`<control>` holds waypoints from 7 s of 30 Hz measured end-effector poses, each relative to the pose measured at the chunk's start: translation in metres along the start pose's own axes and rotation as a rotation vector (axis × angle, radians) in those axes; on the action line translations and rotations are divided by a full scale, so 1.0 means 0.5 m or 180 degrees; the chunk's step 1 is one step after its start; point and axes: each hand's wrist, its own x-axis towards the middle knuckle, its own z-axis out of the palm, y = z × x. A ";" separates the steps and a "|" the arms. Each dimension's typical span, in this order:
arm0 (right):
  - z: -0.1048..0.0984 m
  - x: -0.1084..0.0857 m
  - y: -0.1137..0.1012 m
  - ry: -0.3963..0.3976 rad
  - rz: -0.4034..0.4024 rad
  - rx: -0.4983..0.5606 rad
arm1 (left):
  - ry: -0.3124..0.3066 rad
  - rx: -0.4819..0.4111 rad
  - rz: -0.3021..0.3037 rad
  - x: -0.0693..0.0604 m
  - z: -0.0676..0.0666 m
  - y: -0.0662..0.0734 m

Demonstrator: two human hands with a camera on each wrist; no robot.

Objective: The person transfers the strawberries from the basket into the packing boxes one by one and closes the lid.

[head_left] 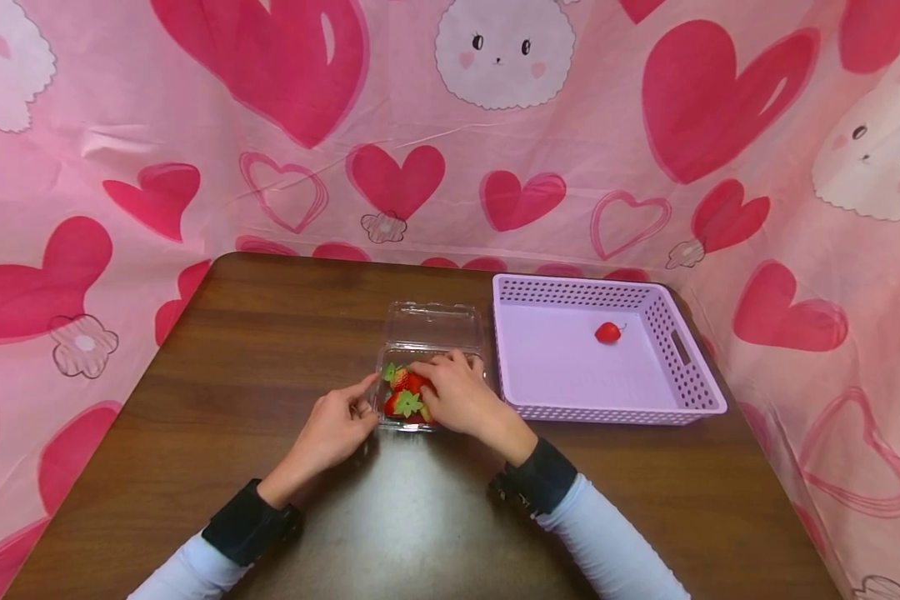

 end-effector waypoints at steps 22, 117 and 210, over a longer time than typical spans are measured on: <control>-0.017 -0.006 0.021 0.0452 0.0032 0.0254 | -0.0008 -0.0012 -0.0041 0.002 0.000 0.002; -0.238 -0.084 0.260 0.1088 0.1078 0.0327 | -0.0038 -0.0016 -0.0067 0.001 -0.004 0.003; -0.282 -0.080 0.506 -0.0308 0.2005 0.0700 | -0.0040 -0.0012 -0.0074 -0.003 -0.004 0.007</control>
